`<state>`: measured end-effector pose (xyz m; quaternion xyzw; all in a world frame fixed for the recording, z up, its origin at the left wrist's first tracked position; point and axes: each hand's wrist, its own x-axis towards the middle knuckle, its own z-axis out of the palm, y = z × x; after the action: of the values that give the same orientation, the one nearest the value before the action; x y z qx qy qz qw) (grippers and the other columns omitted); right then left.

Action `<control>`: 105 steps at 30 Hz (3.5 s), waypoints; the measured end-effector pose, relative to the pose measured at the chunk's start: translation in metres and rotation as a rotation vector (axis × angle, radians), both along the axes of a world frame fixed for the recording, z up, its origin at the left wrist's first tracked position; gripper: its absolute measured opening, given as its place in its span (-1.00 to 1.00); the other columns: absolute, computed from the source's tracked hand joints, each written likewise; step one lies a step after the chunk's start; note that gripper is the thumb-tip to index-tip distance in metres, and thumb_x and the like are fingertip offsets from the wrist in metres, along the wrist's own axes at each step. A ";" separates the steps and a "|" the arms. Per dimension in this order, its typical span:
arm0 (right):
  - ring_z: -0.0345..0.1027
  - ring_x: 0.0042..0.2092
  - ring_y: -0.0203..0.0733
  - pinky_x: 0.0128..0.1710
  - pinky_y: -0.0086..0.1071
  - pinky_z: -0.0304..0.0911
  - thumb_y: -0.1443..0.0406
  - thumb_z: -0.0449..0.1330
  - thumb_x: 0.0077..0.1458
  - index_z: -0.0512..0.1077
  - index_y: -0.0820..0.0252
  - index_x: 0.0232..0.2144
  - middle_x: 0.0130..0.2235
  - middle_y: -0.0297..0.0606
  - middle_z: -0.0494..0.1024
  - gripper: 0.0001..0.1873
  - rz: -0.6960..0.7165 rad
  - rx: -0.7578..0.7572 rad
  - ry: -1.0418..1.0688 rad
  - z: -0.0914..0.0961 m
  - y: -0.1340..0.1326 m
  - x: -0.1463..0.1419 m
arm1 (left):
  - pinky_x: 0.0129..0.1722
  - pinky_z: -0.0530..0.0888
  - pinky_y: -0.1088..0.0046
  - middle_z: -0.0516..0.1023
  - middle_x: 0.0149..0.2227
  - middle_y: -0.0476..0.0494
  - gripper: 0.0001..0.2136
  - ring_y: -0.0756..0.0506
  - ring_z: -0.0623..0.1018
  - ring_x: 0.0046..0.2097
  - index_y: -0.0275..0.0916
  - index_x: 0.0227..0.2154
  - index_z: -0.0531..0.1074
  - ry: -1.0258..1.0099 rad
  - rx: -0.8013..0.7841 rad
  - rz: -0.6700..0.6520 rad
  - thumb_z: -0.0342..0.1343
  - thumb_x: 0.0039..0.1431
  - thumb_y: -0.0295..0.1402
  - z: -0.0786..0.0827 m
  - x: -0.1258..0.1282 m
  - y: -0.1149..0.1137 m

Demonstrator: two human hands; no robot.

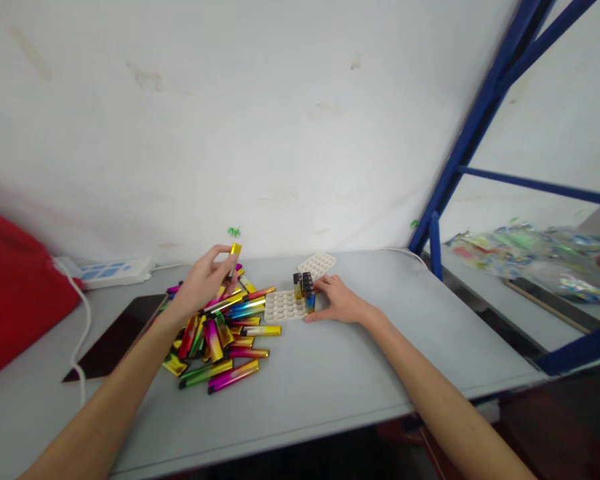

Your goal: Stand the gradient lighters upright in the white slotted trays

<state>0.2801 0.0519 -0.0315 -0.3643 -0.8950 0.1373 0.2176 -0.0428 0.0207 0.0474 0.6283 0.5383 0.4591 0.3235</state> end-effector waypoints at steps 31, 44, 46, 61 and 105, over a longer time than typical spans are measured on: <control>0.33 -0.05 0.00 0.05 -0.17 0.20 -0.16 0.43 -0.10 0.47 0.24 -0.02 -0.08 -0.10 0.49 -0.24 0.001 0.003 -0.026 0.000 0.000 -0.001 | -0.70 -0.05 0.62 -0.11 -0.67 0.16 -0.52 0.10 -0.08 -0.65 -0.22 -0.61 0.16 -0.672 -0.574 -0.456 -0.11 0.31 0.01 -0.033 0.083 -0.033; 0.33 -0.05 0.00 0.05 -0.16 0.20 -0.16 0.42 -0.09 0.47 0.24 -0.01 -0.08 -0.09 0.48 -0.24 0.013 0.002 -0.022 -0.001 0.001 0.000 | -0.74 -0.07 0.62 -0.14 -0.71 0.15 -0.67 0.09 -0.12 -0.68 -0.18 -0.71 0.09 -0.583 -0.498 -0.291 -0.12 0.13 -0.22 -0.037 0.086 -0.032; 0.33 -0.04 0.01 0.05 -0.15 0.21 -0.16 0.42 -0.09 0.47 0.25 -0.02 -0.08 -0.09 0.48 -0.24 0.010 0.004 -0.025 0.000 0.000 0.000 | -0.73 -0.08 0.62 -0.14 -0.71 0.15 -0.68 0.09 -0.12 -0.68 -0.18 -0.70 0.09 -0.579 -0.496 -0.289 -0.13 0.12 -0.24 -0.036 0.087 -0.033; 0.33 -0.03 0.01 0.05 -0.16 0.20 -0.15 0.42 -0.09 0.47 0.25 -0.02 -0.08 -0.09 0.49 -0.25 0.018 0.008 -0.026 0.001 0.001 0.000 | -0.67 0.16 0.61 0.36 -0.55 0.11 -0.75 0.07 0.22 -0.64 -0.15 -0.29 0.22 -0.441 -0.302 -0.334 0.14 0.14 -0.15 -0.037 0.085 -0.029; 0.33 -0.03 0.01 0.04 -0.16 0.21 -0.16 0.41 -0.07 0.45 0.24 0.02 -0.05 -0.08 0.47 -0.23 0.021 -0.016 -0.027 0.003 -0.001 0.002 | -0.08 0.44 0.35 0.66 -0.23 -0.18 -0.74 -0.21 0.59 -0.17 -0.18 -0.24 0.60 0.757 0.183 -0.054 0.11 0.18 -0.16 -0.010 0.008 0.001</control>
<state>0.2817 0.0509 -0.0285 -0.3586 -0.9005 0.1417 0.2011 -0.0348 0.0216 0.0379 0.7935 0.5597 0.2321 0.0568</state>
